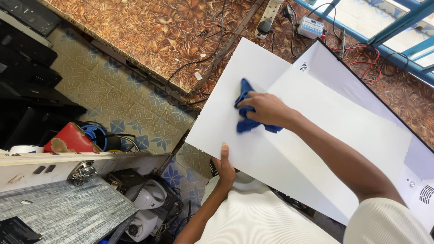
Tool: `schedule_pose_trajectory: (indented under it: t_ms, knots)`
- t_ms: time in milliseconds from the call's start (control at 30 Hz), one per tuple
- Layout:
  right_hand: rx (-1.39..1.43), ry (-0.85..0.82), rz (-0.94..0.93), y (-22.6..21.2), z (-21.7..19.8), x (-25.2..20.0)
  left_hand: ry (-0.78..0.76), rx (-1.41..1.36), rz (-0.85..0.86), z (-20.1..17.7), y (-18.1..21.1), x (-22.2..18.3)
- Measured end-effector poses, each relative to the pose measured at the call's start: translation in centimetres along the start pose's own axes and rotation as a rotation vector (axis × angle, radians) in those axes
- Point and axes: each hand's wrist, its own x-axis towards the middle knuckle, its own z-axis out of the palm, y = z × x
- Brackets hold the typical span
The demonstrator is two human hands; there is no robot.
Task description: The person wipes a large white plastic sheet with a blue cloth, flips the sheet over, and places it into the back of a television chassis on a workbench.
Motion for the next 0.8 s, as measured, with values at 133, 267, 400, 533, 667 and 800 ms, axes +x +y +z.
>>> schedule_pose_trajectory:
  t_ms: [133, 267, 400, 533, 667, 800]
  knots:
    - [0.258, 0.013, 0.022, 5.4, -0.5, 3.1, -0.018, -0.034, 0.004, -0.6, -1.6, 0.3]
    - [0.011, 0.237, 0.196, 10.9, 0.2, 7.1, -0.048, -0.033, 0.028, -0.2, -1.5, 0.3]
    - [0.053, 0.084, -0.026, 4.3, -0.1, 4.9, -0.049, -0.036, 0.032, -0.7, -6.3, 0.6]
    - [-0.024, 0.167, -0.011, 9.0, -0.3, 8.3, -0.055, -0.047, 0.051, -0.7, -5.2, 0.7]
    - [-0.061, 0.363, 0.125, 10.1, -1.0, 9.6, -0.081, -0.070, 0.069, -0.7, -4.7, 0.6]
    - [0.178, 0.118, -0.100, 2.2, -0.4, 5.2, -0.035, -0.083, 0.029, -1.7, -10.1, 1.5]
